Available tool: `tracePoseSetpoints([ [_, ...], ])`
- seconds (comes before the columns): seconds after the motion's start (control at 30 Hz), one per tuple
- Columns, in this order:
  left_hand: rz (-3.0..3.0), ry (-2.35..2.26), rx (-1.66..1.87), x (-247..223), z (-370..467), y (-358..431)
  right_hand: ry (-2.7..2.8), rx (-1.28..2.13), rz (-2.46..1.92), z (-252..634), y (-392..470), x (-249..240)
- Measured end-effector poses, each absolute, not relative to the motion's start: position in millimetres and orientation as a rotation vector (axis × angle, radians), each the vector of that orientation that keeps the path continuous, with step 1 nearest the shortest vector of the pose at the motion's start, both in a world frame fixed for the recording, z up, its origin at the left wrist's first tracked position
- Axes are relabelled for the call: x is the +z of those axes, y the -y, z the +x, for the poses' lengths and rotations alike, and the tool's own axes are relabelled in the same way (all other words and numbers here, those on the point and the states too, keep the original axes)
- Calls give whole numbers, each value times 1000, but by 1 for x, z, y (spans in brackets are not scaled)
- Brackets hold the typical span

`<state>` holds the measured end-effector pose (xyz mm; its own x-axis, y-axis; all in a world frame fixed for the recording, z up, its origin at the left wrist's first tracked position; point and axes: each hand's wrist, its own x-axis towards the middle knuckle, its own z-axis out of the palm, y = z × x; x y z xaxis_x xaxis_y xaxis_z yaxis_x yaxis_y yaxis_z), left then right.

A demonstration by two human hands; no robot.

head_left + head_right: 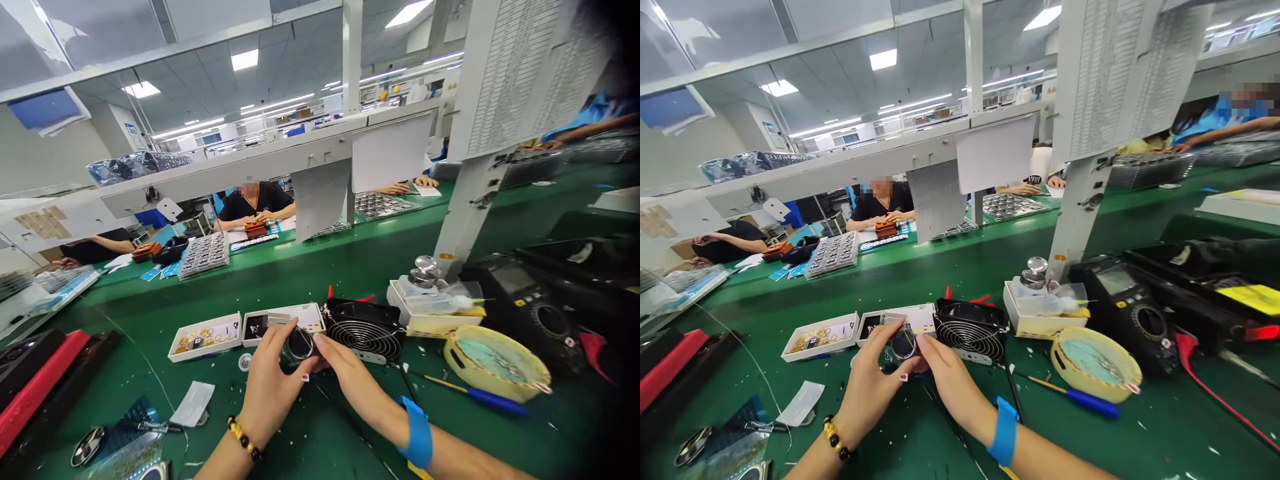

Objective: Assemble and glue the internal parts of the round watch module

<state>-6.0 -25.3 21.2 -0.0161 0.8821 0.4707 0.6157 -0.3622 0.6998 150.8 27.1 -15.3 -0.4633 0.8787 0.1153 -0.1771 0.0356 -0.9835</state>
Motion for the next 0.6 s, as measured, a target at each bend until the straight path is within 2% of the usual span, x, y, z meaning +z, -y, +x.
tracePoseSetpoints([
  [0.37, 1910, -1546, 1270, 28, -4, 26, 1525, 1528, -804, 153, -19, 2],
  [0.6, 1911, -1495, 1289, 26, -2, 25, 1557, 1475, -923, 151, -25, -4],
])
